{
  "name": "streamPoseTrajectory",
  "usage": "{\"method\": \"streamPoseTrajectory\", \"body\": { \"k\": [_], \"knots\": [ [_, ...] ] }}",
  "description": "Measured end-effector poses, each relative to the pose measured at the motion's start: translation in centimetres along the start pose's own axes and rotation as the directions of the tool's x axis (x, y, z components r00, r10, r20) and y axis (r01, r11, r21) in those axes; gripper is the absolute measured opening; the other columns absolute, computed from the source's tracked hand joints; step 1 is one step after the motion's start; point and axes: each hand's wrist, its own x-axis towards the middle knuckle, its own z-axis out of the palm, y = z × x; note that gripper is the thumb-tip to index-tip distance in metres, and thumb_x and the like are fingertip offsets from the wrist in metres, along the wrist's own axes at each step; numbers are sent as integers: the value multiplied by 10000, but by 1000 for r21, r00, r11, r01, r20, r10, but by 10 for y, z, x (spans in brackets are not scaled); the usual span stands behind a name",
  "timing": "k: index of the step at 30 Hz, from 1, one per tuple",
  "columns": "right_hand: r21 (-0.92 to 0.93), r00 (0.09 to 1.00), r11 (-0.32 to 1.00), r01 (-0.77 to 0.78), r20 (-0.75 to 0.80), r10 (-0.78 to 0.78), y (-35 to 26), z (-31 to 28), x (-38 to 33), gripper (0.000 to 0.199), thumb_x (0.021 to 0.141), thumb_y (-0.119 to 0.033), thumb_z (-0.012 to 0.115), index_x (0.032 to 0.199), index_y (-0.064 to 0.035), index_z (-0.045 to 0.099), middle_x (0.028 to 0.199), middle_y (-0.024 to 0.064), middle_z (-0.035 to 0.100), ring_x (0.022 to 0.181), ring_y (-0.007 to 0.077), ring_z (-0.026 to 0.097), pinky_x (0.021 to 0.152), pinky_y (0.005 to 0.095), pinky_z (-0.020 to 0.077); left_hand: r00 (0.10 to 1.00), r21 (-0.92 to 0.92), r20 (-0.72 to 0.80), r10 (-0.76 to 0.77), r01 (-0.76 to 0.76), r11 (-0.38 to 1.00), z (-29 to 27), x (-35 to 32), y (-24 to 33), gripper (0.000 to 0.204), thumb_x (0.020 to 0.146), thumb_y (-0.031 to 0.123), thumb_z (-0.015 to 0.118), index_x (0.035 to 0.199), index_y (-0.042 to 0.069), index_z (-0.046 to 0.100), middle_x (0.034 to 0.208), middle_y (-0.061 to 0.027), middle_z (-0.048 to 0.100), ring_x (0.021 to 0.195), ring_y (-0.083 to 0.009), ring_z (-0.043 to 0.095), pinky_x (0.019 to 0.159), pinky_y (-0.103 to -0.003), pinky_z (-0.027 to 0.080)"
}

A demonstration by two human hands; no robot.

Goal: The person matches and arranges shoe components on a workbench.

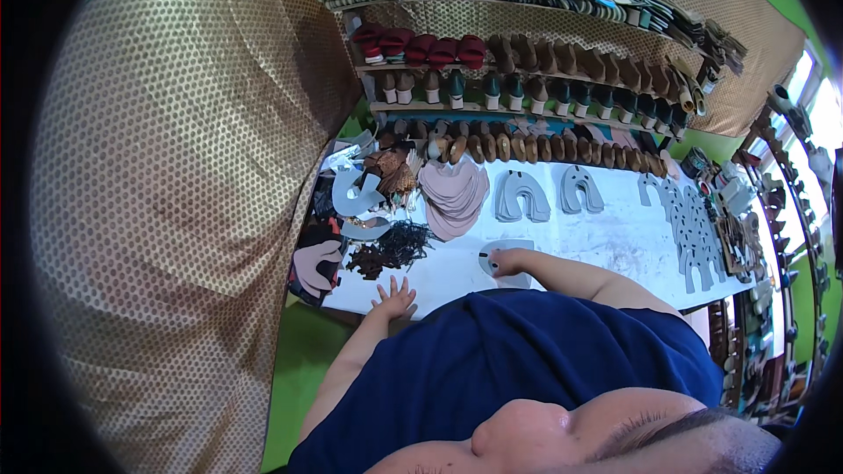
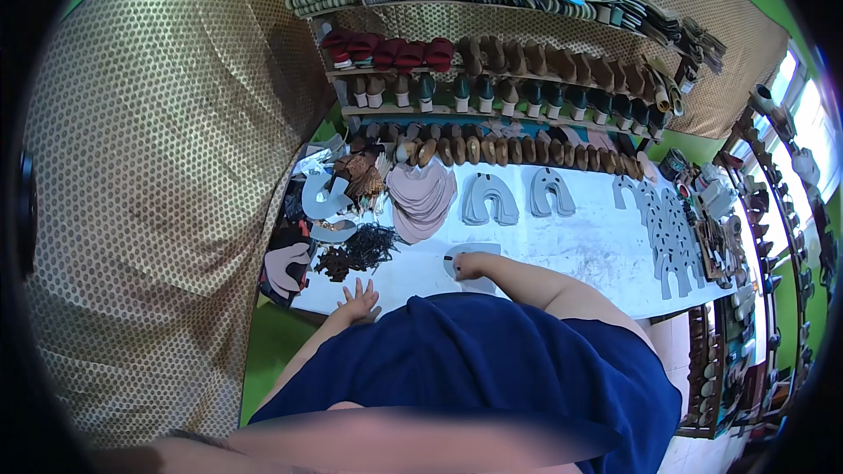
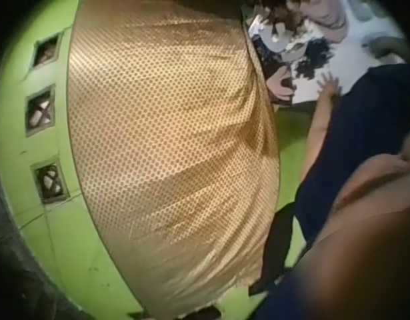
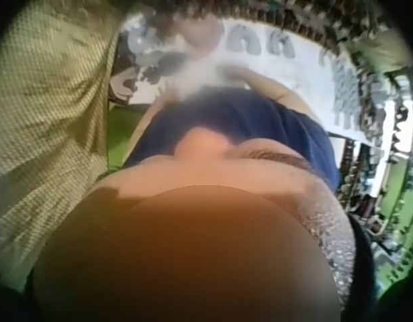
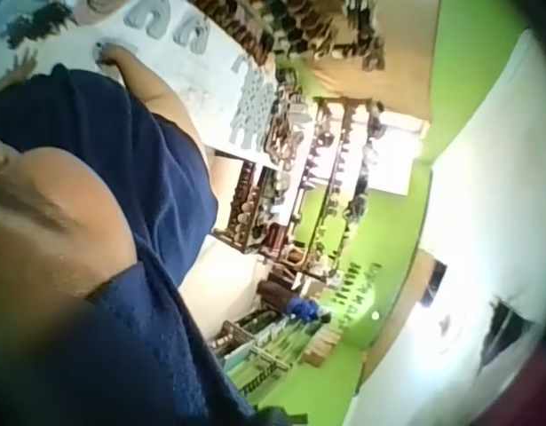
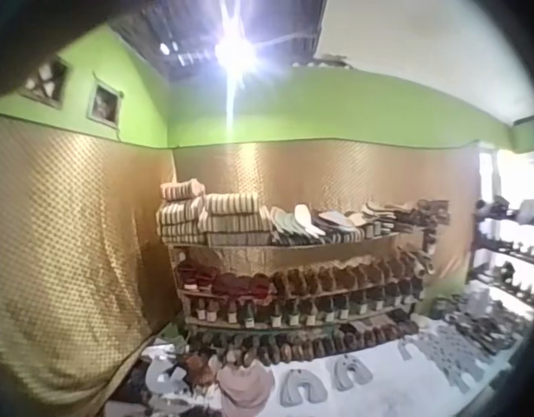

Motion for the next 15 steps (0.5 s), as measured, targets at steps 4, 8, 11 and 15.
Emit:
{"method": "streamPoseTrajectory", "body": {
  "k": [4,8,11,15],
  "knots": [
    [-120,991,984,-130,28,134,-9,-23,-24,657,902,-381,546,1498,-165,374,1592,54,302,1416,291,368,1154,617,205,1000,47,0,-6,6,999,15,13,-12,780,945,706,276,1560,368,-65,1625,-34,-231,1445,-512,-172,1056,-774,72],
    [-170,969,969,-176,-203,141,2,-13,-6,643,876,-314,555,1480,-157,403,1578,47,332,1335,300,472,1120,687,195,999,-50,6,-38,38,998,5,2,-3,776,942,715,268,1562,372,-50,1626,-29,-227,1449,-499,-180,1061,-770,53],
    [37,980,985,-171,-93,174,9,7,7,657,866,-325,573,1473,-134,409,1569,44,348,1330,289,478,1103,722,167,1000,-77,19,-8,10,997,-3,-5,5,771,941,719,264,1562,379,-39,1627,-24,-224,1452,-484,-188,1066,-764,40],
    [10,969,974,-226,-95,226,-12,-23,-20,671,862,-342,585,1469,-116,409,1571,51,343,1374,264,428,1093,739,158,1000,-88,-12,-10,9,996,4,-3,-1,766,946,709,268,1563,376,-38,1630,-24,-215,1453,-482,-189,1071,-759,38]
  ]
}}
